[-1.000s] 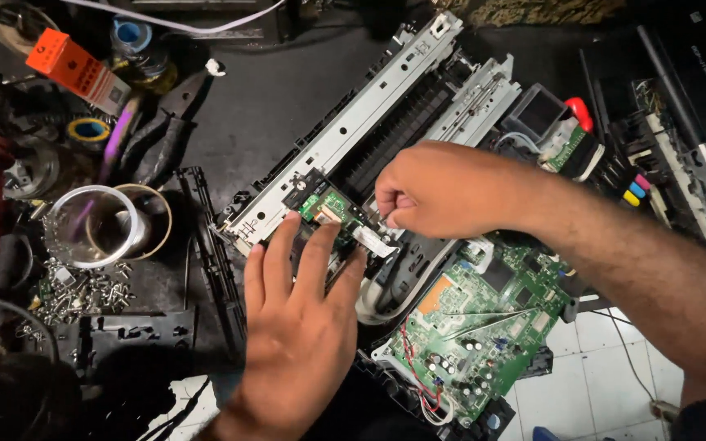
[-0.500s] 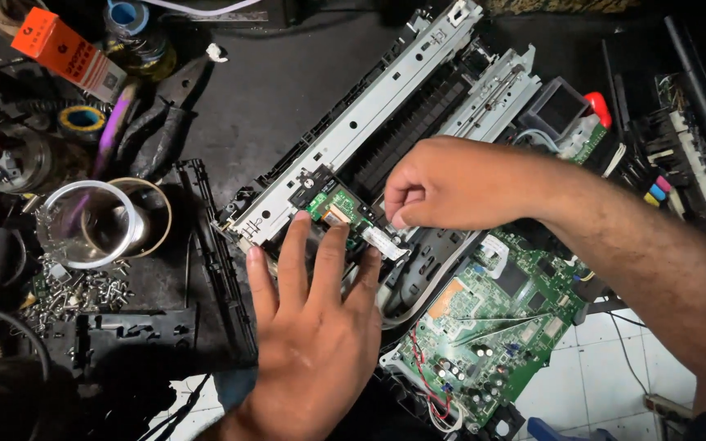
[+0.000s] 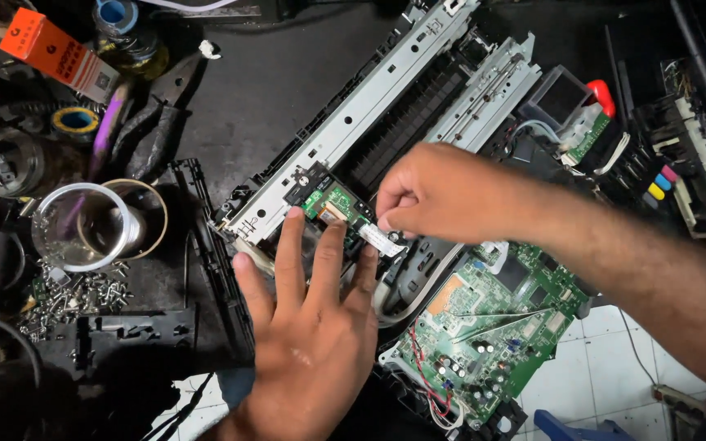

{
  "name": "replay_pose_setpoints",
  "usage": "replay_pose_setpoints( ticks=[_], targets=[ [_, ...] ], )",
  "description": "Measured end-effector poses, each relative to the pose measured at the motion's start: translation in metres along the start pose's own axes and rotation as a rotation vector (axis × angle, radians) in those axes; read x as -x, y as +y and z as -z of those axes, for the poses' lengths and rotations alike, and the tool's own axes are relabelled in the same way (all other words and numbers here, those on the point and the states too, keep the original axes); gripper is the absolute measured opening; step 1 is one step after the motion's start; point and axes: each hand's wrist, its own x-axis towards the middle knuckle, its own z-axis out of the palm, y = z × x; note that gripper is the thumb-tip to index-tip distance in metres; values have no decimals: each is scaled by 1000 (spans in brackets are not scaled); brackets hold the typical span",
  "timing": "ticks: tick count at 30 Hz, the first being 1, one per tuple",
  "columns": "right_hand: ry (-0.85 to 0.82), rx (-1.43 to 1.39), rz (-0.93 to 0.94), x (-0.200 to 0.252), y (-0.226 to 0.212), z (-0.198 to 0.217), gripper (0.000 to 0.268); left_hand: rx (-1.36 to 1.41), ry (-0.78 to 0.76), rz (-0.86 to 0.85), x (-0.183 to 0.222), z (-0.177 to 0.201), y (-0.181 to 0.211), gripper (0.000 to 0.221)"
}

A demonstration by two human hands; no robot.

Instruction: Reconnecting internal ribbon cables and wire harnesses to a printer's circuit board and reassembling internal components.

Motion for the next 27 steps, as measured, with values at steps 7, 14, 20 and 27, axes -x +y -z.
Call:
replay_pose_setpoints(
  ticks=[7, 14, 20, 27],
  targets=[
    [-20, -116, -165, 26, 0, -6, 40, -19, -11, 12, 1, -3, 0, 41],
    [10, -154, -160, 34, 14, -16, 54, -44, -24, 10, -2, 2, 0, 42],
    [50, -150, -195, 36, 15, -17, 47, -49, -33, 8, -1, 2, -2, 44],
    [53, -155, -14, 33, 35, -26, 47, -49, -25, 18, -2, 2, 0, 36]
  ],
)
